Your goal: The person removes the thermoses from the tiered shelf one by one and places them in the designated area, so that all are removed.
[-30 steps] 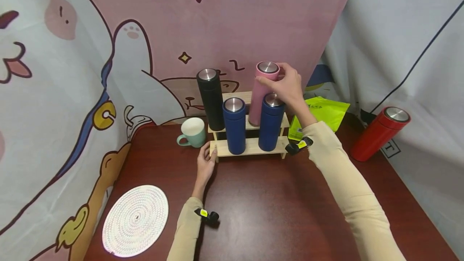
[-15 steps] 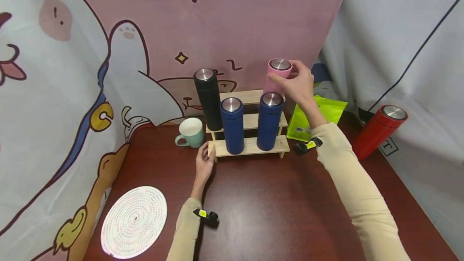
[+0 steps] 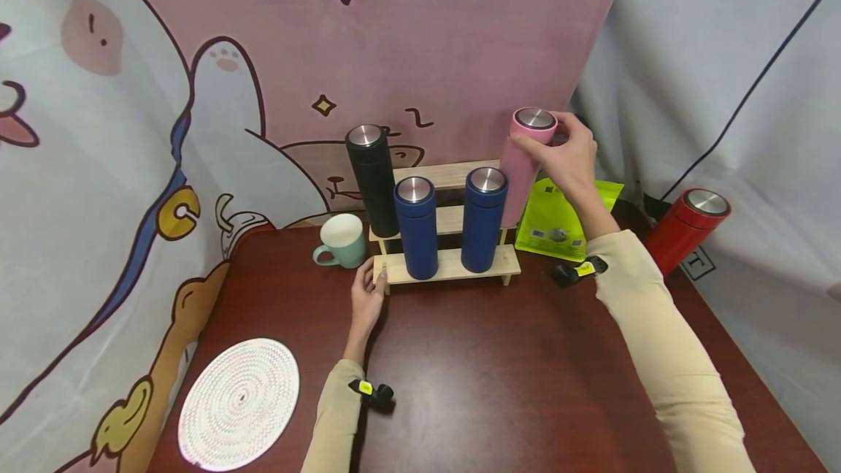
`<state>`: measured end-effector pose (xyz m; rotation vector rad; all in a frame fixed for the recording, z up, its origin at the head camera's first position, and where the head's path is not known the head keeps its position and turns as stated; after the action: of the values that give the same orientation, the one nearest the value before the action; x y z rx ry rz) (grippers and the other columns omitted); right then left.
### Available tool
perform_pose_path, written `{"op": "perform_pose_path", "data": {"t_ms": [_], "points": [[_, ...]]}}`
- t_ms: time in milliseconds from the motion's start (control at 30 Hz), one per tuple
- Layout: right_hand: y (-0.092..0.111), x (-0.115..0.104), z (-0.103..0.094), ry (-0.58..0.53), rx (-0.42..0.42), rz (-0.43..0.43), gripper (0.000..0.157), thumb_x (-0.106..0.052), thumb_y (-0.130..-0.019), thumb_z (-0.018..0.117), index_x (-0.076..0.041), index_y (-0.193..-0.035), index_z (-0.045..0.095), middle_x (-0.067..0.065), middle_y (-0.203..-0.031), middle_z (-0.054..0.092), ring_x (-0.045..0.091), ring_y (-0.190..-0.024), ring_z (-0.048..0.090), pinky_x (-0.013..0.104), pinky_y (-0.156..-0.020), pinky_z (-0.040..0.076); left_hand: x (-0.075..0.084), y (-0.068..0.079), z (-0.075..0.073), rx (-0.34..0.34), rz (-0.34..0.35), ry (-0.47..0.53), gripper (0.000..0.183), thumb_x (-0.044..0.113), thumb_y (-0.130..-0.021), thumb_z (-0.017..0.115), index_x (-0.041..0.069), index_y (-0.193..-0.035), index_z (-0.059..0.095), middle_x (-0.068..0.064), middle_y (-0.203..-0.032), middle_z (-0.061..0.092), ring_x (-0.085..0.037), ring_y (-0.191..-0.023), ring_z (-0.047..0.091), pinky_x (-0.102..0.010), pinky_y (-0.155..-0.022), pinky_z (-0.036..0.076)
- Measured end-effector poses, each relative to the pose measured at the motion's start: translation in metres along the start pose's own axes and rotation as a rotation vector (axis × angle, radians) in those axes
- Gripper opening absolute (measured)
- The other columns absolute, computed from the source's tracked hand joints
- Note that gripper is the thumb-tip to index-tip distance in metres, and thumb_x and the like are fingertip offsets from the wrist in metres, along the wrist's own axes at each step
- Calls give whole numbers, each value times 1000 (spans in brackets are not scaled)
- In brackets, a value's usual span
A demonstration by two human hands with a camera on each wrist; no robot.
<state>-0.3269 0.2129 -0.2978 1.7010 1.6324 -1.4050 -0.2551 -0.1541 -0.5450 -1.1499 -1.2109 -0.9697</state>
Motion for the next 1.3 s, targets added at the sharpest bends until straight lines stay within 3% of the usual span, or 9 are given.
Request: {"op": "perform_pose_path", "data": {"t_ms": [567,1133,1300], "points": [[13,19,-48,65,11,25,70,-51,-85,76,-17,-142,57,11,-133,59,16,-103,55,19,-81,47,1,0,1,6,-6,-11,51,4,-101,58,-8,-148,43,-30,-136,59,-37,-123,59,-16,-86,49],[35,59,-92,132,64,80,66,-47,-83,80,-16,-138,60,0,-119,62,1,-89,56,10,-74,43,0,2,2,19,-7,-10,50,3,-101,58,-7,-148,44,-30,-135,59,-38,-120,61,-17,-84,50],[44,72,-98,173,40,98,70,-48,-85,78,-13,-142,56,9,-128,59,4,-94,53,9,-74,41,1,1,2,8,-18,-13,51,5,-102,58,-6,-149,43,-29,-136,59,-37,-119,61,-18,-83,51]]}}
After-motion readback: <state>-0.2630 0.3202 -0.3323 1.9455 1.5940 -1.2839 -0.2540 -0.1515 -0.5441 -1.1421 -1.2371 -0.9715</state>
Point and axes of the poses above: each hand's wrist, its own y-axis away from the middle knuckle, its own z-axis out of the palm, x = y × z, the point moved 5 cm from there along -y, towards the middle knuckle
